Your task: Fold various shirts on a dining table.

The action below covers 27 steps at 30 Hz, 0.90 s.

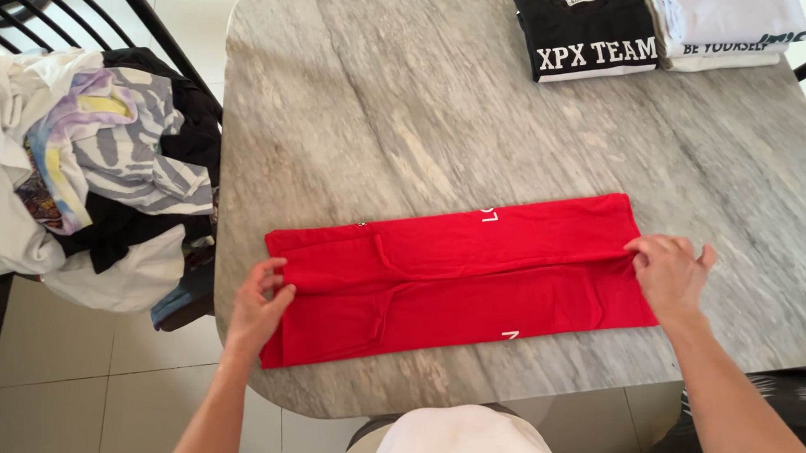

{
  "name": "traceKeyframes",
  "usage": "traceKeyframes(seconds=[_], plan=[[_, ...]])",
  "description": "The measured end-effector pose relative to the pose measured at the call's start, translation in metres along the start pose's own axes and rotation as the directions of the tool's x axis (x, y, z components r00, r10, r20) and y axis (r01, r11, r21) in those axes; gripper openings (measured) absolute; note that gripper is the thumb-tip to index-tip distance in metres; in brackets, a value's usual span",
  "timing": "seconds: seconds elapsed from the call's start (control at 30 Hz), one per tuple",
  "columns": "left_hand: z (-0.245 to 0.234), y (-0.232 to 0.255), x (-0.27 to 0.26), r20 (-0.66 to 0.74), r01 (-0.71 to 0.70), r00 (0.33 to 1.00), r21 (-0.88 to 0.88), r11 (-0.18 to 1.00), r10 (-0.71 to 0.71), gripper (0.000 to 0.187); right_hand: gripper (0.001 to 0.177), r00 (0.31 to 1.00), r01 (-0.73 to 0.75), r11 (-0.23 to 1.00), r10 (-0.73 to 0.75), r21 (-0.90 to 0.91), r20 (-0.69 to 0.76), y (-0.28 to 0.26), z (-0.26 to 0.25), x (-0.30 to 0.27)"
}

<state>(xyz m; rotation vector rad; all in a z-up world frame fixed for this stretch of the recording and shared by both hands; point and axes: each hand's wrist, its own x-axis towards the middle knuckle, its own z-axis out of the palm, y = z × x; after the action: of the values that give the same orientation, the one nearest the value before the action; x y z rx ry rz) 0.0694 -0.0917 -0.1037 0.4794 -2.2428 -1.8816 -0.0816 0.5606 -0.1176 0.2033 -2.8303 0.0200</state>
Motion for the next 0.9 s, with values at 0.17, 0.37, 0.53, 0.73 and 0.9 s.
traceKeyframes(seconds=[0.17, 0.37, 0.53, 0.73, 0.9], plan=[[0.021, 0.031, -0.011, -0.166, 0.116, 0.983, 0.257, 0.960, -0.075, 0.040, 0.017, 0.993, -0.062, 0.998, 0.063, -0.011, 0.099, -0.002, 0.015, -0.007], [0.030, 0.038, -0.001, -0.309, 0.247, 0.942, 0.373, 0.894, -0.131, 0.049, 0.017, 0.996, -0.089, 0.987, 0.084, 0.134, 0.038, -0.082, -0.005, 0.015], [0.032, 0.011, 0.005, -0.280, 0.201, 0.956, 0.410, 0.889, -0.087, 0.052, 0.032, 0.963, 0.157, 0.754, -0.261, 0.638, 0.071, -0.248, -0.024, 0.036], [0.025, 0.013, 0.002, -0.219, 0.112, 0.975, 0.402, 0.909, -0.023, 0.048, 0.059, 0.838, -0.052, 0.541, -0.433, 0.839, 0.331, -0.370, -0.009, 0.042], [0.024, 0.035, 0.008, -0.169, -0.025, 0.981, 0.360, 0.932, 0.091, 0.023, 0.036, 0.890, -0.026, 0.535, -0.373, 0.845, 0.264, -0.376, -0.006, 0.044]])
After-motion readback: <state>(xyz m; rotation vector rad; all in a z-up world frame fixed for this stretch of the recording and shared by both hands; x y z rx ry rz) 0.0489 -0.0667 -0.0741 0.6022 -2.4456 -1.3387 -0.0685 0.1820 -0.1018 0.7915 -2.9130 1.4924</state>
